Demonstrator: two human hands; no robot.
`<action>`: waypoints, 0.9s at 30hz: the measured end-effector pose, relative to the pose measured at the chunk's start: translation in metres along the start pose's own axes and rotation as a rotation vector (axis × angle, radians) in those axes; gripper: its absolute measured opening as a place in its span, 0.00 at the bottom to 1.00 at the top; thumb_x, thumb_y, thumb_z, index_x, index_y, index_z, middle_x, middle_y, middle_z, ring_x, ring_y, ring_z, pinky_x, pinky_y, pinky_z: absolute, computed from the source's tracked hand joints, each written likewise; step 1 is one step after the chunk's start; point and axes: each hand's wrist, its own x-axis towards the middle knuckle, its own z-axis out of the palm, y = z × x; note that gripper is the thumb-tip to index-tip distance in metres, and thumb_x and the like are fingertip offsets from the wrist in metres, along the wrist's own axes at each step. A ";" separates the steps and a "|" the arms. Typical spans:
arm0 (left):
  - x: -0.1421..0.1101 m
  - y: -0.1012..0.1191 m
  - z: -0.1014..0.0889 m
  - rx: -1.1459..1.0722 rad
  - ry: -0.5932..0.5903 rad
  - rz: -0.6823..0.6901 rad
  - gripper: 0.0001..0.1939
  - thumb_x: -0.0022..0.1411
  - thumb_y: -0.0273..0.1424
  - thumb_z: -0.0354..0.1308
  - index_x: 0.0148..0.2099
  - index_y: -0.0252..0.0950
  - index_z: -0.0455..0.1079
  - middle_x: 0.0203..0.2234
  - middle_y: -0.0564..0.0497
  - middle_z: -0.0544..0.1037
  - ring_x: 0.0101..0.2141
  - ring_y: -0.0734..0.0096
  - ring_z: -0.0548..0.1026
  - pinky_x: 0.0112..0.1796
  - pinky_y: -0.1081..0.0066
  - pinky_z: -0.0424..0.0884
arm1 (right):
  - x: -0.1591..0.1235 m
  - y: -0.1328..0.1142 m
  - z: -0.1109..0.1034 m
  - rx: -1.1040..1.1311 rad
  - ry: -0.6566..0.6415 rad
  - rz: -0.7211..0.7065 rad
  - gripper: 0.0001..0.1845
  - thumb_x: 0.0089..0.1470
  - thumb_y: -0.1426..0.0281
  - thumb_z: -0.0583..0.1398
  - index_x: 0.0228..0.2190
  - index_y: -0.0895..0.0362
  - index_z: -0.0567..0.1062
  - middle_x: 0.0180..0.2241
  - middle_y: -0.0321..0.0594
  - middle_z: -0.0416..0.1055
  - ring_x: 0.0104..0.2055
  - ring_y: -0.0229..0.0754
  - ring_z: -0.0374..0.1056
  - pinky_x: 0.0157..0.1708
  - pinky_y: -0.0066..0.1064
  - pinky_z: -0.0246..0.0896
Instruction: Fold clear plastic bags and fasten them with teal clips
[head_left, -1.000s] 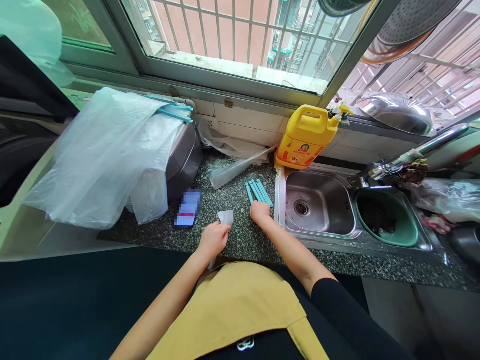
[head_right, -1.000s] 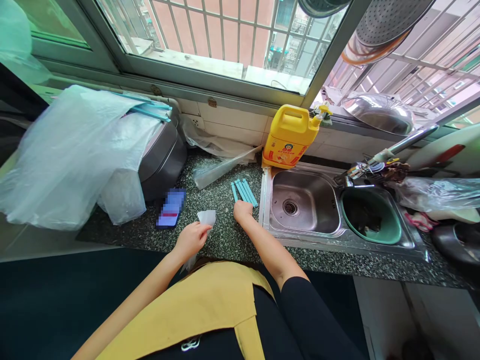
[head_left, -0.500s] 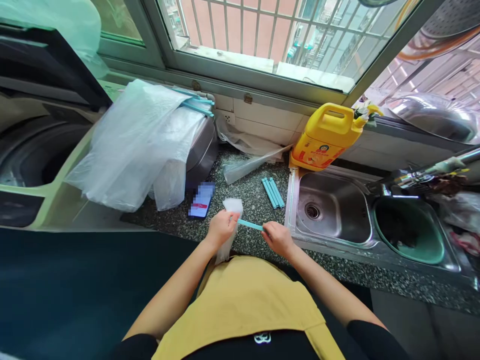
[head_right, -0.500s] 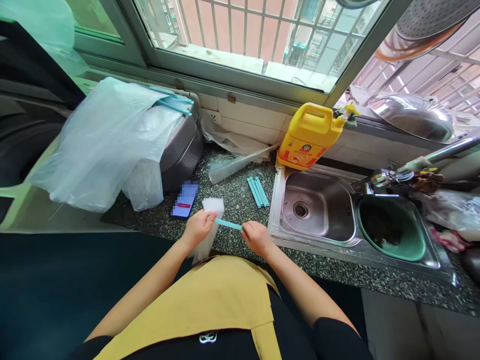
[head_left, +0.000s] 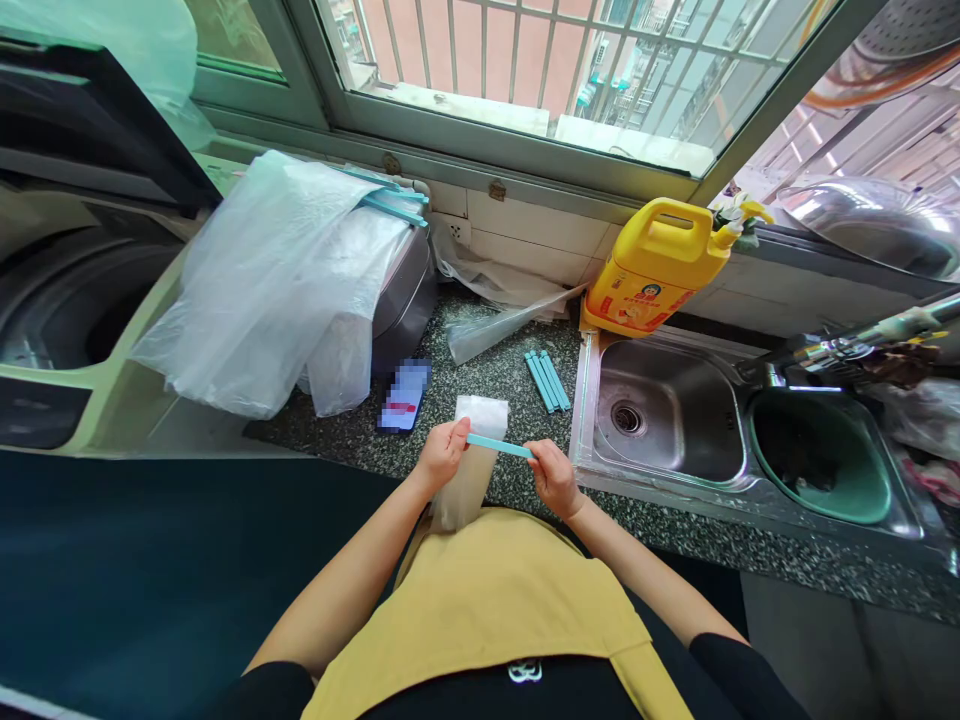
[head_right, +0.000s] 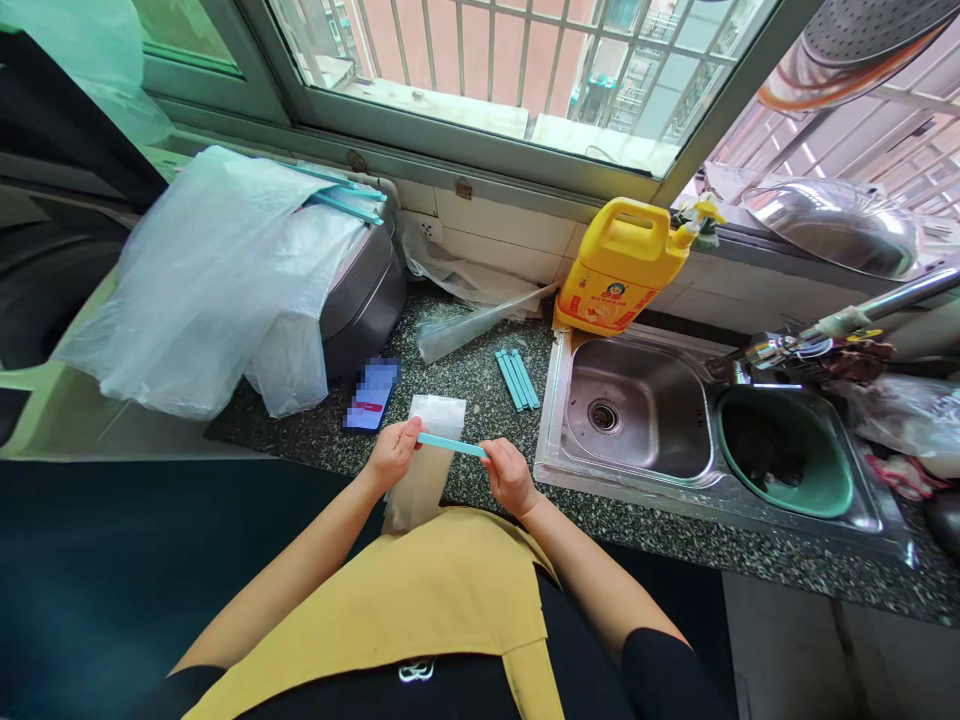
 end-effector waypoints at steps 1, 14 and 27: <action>0.000 0.000 0.000 -0.021 0.006 -0.005 0.29 0.61 0.53 0.33 0.19 0.38 0.55 0.14 0.54 0.61 0.19 0.74 0.59 0.24 0.71 0.58 | 0.000 0.000 0.001 0.008 0.004 0.008 0.12 0.62 0.72 0.47 0.44 0.55 0.67 0.32 0.44 0.70 0.34 0.43 0.67 0.33 0.34 0.65; -0.003 0.003 -0.001 -0.198 0.024 -0.011 0.29 0.60 0.53 0.36 0.18 0.38 0.56 0.14 0.54 0.60 0.20 0.74 0.59 0.25 0.71 0.60 | -0.001 -0.007 0.002 0.081 0.130 0.021 0.13 0.62 0.70 0.48 0.44 0.54 0.69 0.33 0.43 0.72 0.35 0.42 0.69 0.33 0.35 0.66; -0.002 -0.002 -0.002 -0.193 0.047 -0.028 0.29 0.59 0.54 0.38 0.17 0.38 0.54 0.13 0.54 0.58 0.19 0.74 0.58 0.24 0.71 0.58 | -0.001 -0.005 0.000 0.123 0.041 0.153 0.14 0.63 0.62 0.45 0.35 0.54 0.65 0.24 0.36 0.66 0.24 0.38 0.63 0.26 0.30 0.62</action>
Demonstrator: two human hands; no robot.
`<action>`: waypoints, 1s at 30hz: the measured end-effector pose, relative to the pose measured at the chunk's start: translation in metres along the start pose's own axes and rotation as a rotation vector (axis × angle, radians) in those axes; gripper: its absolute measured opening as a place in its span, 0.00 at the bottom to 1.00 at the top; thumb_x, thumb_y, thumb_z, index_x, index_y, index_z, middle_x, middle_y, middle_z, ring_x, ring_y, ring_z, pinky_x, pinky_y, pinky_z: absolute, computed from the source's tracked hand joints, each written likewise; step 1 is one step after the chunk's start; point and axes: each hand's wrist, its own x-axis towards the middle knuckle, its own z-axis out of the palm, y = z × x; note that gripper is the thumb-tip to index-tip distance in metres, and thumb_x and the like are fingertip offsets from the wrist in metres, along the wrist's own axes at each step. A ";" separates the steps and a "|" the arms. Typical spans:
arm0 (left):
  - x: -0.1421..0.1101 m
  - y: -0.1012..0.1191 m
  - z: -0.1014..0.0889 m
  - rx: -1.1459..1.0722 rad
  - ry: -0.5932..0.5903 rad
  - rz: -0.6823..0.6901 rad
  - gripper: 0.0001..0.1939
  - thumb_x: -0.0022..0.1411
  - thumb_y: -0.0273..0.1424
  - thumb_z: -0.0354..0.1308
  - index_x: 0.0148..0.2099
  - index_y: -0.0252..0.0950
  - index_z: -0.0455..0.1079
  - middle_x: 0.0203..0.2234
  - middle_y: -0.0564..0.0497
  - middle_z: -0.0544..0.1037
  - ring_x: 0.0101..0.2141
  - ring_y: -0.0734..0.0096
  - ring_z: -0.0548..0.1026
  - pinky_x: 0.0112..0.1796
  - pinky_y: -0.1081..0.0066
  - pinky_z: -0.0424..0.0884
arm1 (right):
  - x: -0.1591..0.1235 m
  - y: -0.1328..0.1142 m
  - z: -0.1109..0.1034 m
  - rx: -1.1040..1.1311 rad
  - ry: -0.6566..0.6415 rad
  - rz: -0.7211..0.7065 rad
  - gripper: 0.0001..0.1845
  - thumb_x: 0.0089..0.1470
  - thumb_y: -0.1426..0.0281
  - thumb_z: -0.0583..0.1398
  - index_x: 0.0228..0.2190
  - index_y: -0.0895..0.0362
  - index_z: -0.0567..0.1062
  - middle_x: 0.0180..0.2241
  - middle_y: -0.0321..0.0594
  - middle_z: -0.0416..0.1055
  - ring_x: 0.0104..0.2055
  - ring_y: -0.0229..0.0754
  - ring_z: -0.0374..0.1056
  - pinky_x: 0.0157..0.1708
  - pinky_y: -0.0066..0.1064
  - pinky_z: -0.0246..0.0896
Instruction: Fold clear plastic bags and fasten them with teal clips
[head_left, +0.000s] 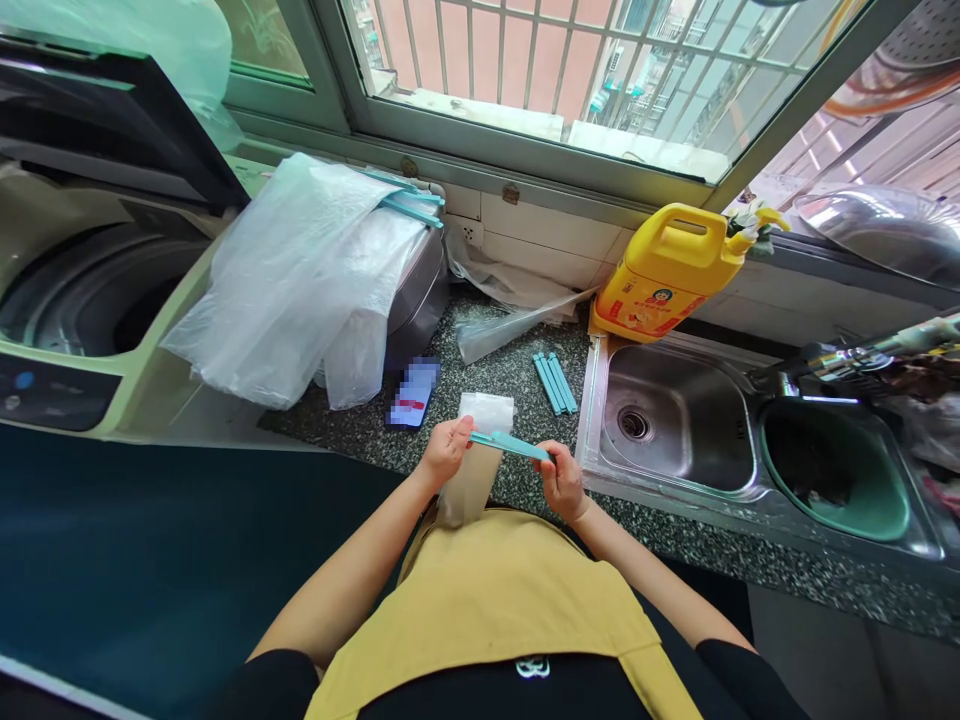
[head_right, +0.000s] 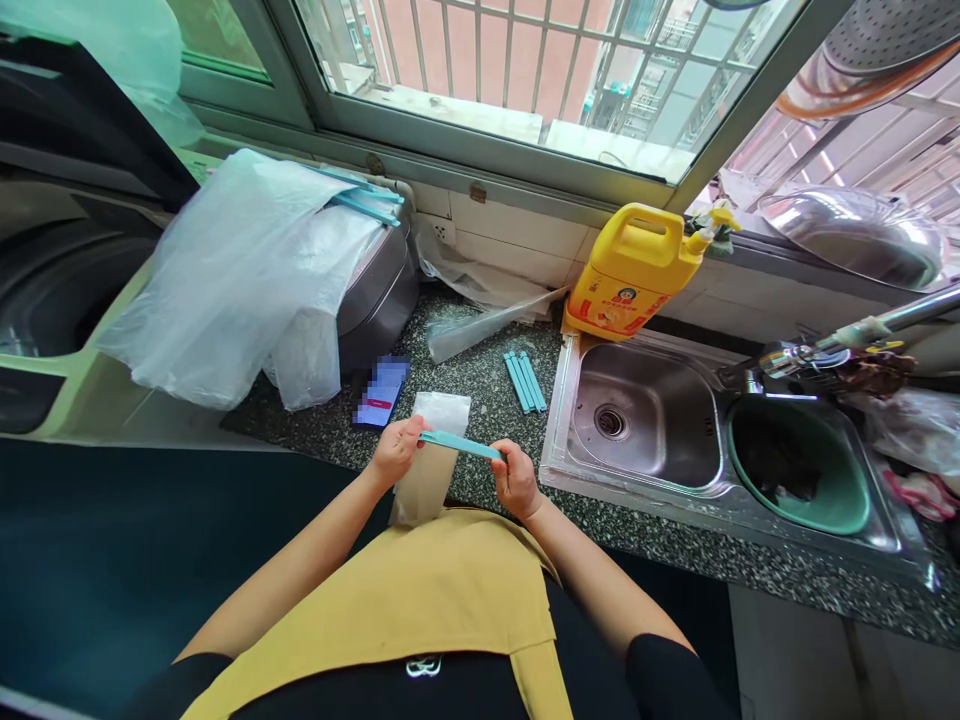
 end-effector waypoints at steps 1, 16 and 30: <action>0.001 0.000 -0.002 0.009 0.000 0.000 0.28 0.59 0.53 0.38 0.17 0.38 0.53 0.13 0.55 0.57 0.19 0.75 0.57 0.23 0.71 0.57 | 0.002 0.002 -0.001 -0.016 -0.026 -0.030 0.13 0.63 0.62 0.46 0.35 0.54 0.65 0.26 0.37 0.67 0.25 0.38 0.64 0.27 0.30 0.62; -0.009 0.019 -0.017 0.256 -0.120 0.205 0.30 0.60 0.54 0.40 0.16 0.38 0.58 0.15 0.51 0.66 0.23 0.70 0.64 0.29 0.69 0.61 | 0.016 -0.007 -0.005 0.359 0.116 0.544 0.09 0.55 0.63 0.55 0.28 0.54 0.62 0.23 0.31 0.66 0.17 0.31 0.58 0.17 0.25 0.56; -0.028 0.019 0.001 0.189 -0.232 0.439 0.14 0.62 0.38 0.51 0.41 0.35 0.73 0.33 0.45 0.78 0.32 0.68 0.73 0.36 0.69 0.67 | 0.042 -0.037 -0.001 0.286 0.126 0.517 0.08 0.53 0.64 0.55 0.26 0.54 0.62 0.22 0.31 0.59 0.24 0.35 0.57 0.26 0.26 0.56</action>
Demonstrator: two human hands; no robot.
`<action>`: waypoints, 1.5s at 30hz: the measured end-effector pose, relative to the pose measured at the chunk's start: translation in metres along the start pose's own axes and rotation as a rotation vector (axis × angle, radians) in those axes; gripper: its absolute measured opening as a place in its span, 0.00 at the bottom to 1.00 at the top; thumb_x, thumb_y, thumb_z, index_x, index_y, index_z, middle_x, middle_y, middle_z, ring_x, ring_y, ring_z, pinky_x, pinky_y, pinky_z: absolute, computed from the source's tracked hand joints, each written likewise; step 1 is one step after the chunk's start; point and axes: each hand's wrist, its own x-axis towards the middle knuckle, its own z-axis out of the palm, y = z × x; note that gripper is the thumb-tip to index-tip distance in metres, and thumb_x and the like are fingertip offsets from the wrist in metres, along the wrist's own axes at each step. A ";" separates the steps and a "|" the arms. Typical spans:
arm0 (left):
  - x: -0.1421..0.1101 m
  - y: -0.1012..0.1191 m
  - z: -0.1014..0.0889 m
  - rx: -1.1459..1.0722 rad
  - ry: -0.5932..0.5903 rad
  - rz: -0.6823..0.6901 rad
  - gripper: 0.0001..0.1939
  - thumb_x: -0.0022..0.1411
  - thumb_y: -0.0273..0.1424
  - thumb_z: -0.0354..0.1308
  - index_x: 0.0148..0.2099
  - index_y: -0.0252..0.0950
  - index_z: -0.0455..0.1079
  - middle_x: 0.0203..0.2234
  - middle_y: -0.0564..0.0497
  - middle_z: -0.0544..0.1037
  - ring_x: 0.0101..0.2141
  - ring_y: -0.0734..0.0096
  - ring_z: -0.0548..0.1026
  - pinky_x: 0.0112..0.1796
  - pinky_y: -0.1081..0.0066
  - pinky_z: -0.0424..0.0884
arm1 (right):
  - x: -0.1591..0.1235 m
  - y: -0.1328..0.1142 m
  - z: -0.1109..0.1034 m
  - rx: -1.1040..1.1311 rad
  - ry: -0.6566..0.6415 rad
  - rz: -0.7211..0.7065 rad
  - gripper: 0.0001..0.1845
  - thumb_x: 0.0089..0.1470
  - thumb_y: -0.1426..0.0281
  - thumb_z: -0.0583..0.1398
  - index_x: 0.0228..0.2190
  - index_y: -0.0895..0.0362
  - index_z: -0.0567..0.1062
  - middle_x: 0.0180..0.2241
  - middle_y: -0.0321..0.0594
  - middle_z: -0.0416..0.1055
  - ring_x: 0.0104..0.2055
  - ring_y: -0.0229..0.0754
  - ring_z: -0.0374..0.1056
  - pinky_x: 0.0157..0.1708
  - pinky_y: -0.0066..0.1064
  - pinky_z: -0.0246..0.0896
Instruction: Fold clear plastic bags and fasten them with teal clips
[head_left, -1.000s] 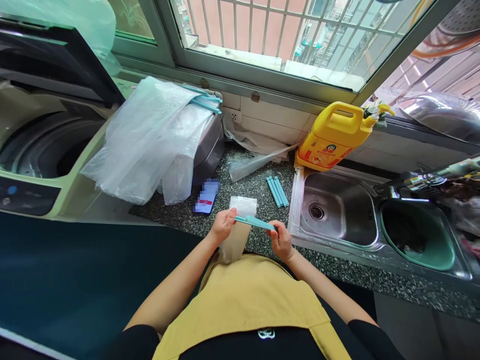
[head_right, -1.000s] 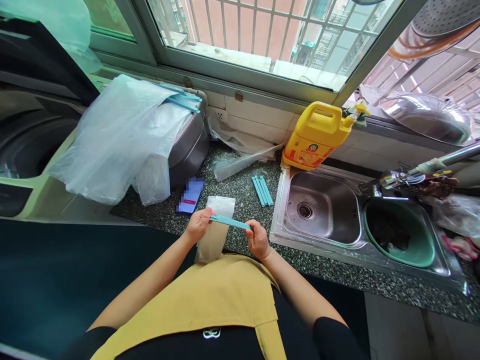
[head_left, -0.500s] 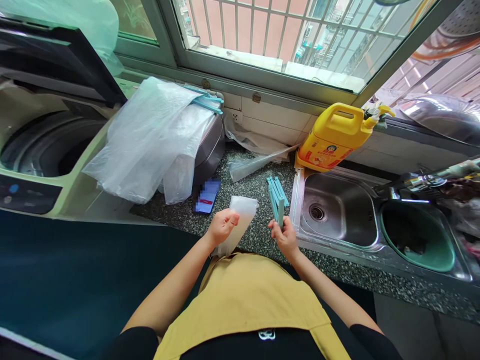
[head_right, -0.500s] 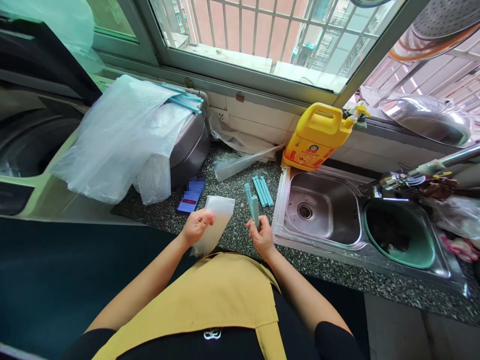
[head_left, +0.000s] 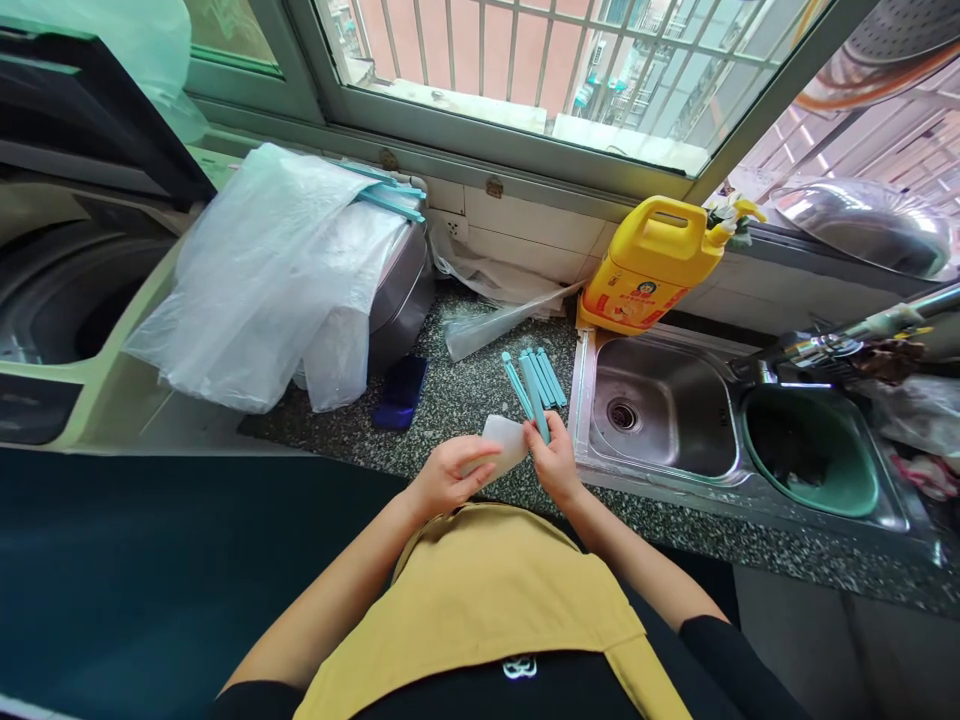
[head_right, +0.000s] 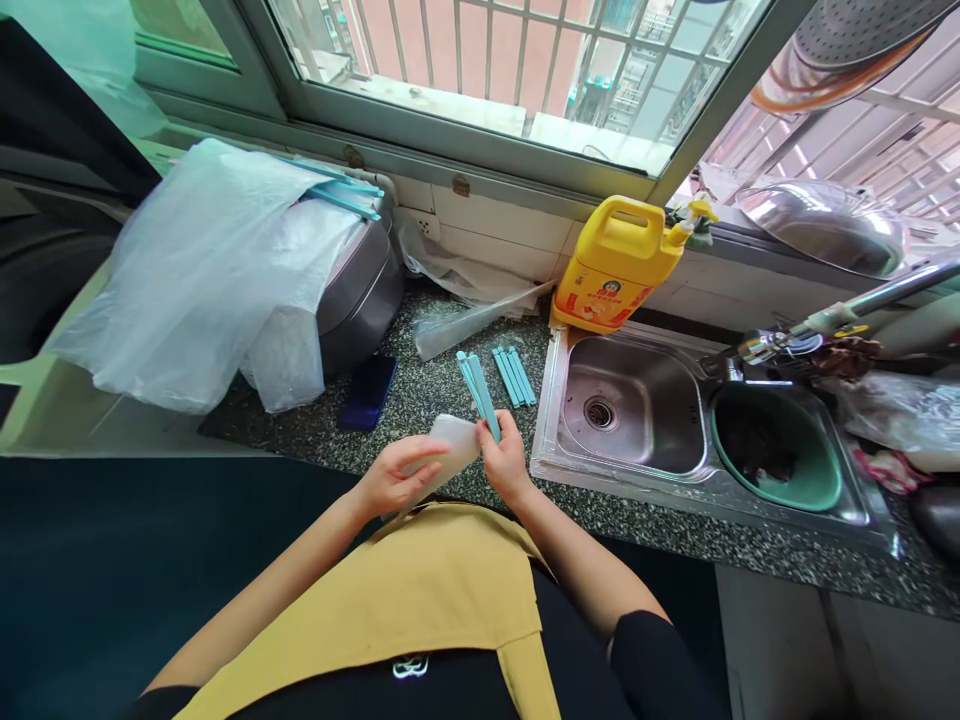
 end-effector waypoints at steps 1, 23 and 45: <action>0.000 0.000 0.000 -0.101 0.057 -0.069 0.18 0.61 0.39 0.52 0.49 0.36 0.69 0.39 0.44 0.77 0.34 0.68 0.73 0.37 0.69 0.68 | -0.001 0.000 0.000 0.001 -0.004 -0.007 0.08 0.53 0.65 0.55 0.26 0.54 0.62 0.22 0.31 0.60 0.24 0.35 0.56 0.26 0.26 0.56; 0.033 -0.106 -0.018 0.157 0.332 -0.561 0.14 0.54 0.38 0.58 0.39 0.33 0.67 0.53 0.32 0.67 0.58 0.44 0.61 0.59 0.45 0.45 | -0.012 0.025 0.001 -0.135 -0.079 -0.082 0.05 0.53 0.67 0.53 0.28 0.55 0.64 0.24 0.33 0.62 0.25 0.37 0.59 0.27 0.28 0.56; 0.009 -0.016 0.011 -0.272 0.157 -0.154 0.23 0.58 0.32 0.55 0.57 0.37 0.64 0.38 0.47 0.79 0.36 0.70 0.76 0.39 0.71 0.71 | 0.009 0.001 0.009 0.137 0.081 0.121 0.09 0.50 0.63 0.57 0.26 0.54 0.64 0.22 0.30 0.58 0.23 0.34 0.53 0.25 0.26 0.52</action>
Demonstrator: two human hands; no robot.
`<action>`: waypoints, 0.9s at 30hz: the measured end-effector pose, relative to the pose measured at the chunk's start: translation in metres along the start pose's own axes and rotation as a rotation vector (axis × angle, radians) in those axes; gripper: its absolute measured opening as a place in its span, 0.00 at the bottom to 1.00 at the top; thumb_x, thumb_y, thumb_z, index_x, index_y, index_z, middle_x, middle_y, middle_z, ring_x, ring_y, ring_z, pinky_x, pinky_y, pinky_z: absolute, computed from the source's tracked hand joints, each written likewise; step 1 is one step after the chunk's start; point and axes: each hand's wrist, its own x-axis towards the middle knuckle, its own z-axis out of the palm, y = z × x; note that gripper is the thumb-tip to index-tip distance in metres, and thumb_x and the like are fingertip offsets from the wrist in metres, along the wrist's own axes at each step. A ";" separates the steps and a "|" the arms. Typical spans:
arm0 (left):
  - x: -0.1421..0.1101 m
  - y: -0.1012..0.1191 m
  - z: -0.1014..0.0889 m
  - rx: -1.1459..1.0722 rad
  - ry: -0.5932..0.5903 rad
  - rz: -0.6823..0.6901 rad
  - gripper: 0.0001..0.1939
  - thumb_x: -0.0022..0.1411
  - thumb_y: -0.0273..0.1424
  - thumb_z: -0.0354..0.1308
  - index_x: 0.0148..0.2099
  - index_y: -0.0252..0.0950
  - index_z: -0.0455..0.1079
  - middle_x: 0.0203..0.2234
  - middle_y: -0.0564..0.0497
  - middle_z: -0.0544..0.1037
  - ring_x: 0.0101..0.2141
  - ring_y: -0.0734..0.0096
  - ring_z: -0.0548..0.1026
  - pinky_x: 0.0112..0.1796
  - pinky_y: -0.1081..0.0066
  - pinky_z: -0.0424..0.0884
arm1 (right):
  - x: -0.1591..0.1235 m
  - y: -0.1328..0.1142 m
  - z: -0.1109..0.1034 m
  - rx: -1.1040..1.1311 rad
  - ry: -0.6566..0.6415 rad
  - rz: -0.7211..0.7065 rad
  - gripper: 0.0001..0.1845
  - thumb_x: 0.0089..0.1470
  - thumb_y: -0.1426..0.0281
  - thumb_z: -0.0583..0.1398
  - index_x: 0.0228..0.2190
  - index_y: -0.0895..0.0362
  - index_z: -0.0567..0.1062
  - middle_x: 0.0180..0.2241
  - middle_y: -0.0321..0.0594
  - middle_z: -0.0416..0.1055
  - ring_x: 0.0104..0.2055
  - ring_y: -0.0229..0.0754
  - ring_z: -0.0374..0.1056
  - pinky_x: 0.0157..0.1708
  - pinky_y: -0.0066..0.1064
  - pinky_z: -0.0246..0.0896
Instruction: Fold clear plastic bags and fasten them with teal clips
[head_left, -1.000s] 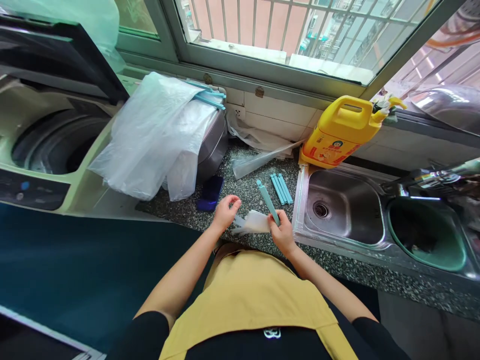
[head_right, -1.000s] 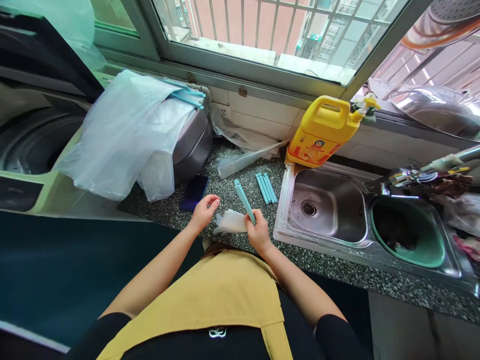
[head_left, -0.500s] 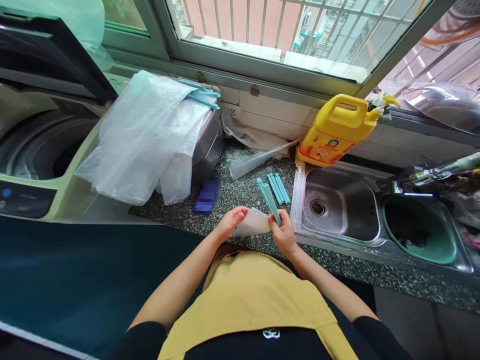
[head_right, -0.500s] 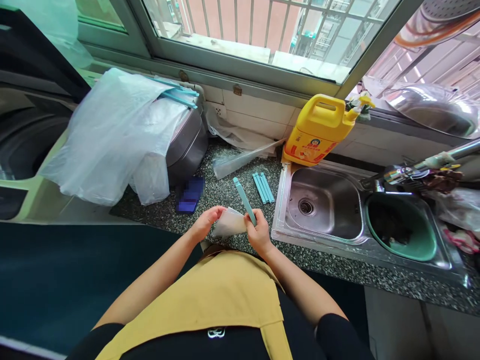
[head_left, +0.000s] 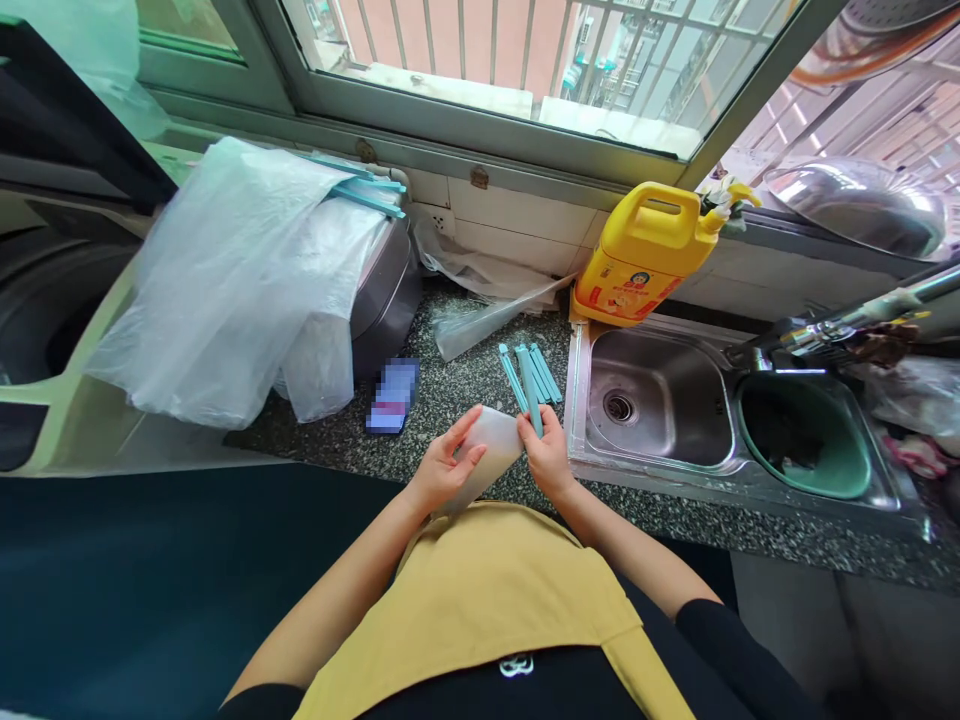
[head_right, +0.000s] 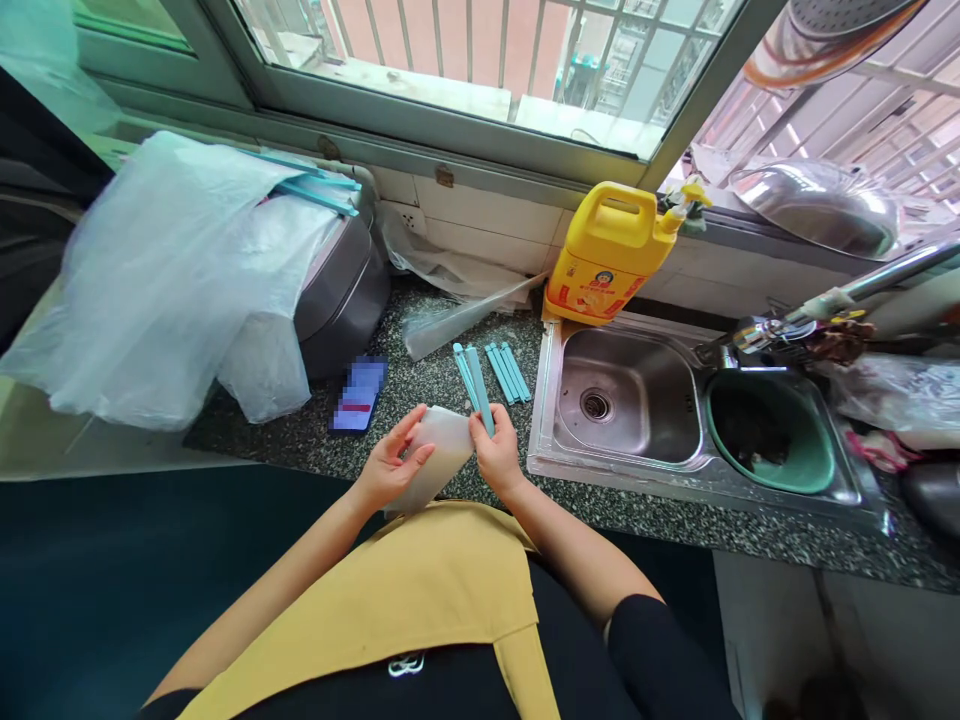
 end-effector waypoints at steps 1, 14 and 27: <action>0.001 0.001 -0.002 0.046 -0.038 0.047 0.18 0.59 0.30 0.54 0.52 0.38 0.69 0.39 0.47 0.79 0.38 0.70 0.76 0.40 0.71 0.71 | 0.001 0.001 -0.001 -0.006 -0.015 -0.003 0.10 0.50 0.62 0.58 0.26 0.54 0.64 0.22 0.30 0.58 0.23 0.34 0.53 0.25 0.26 0.53; 0.012 0.020 -0.032 0.202 0.005 0.180 0.12 0.58 0.22 0.50 0.33 0.35 0.74 0.28 0.49 0.78 0.31 0.72 0.76 0.33 0.73 0.72 | -0.001 0.012 -0.047 -0.164 -0.363 -0.465 0.14 0.58 0.59 0.54 0.30 0.54 0.72 0.37 0.45 0.72 0.41 0.45 0.69 0.41 0.38 0.64; 0.006 0.033 -0.021 0.454 -0.172 0.380 0.16 0.54 0.17 0.46 0.30 0.36 0.73 0.29 0.48 0.77 0.31 0.71 0.74 0.31 0.73 0.69 | -0.012 -0.007 -0.038 -0.109 -0.343 -0.360 0.08 0.55 0.65 0.58 0.34 0.54 0.74 0.38 0.43 0.72 0.41 0.44 0.69 0.43 0.37 0.64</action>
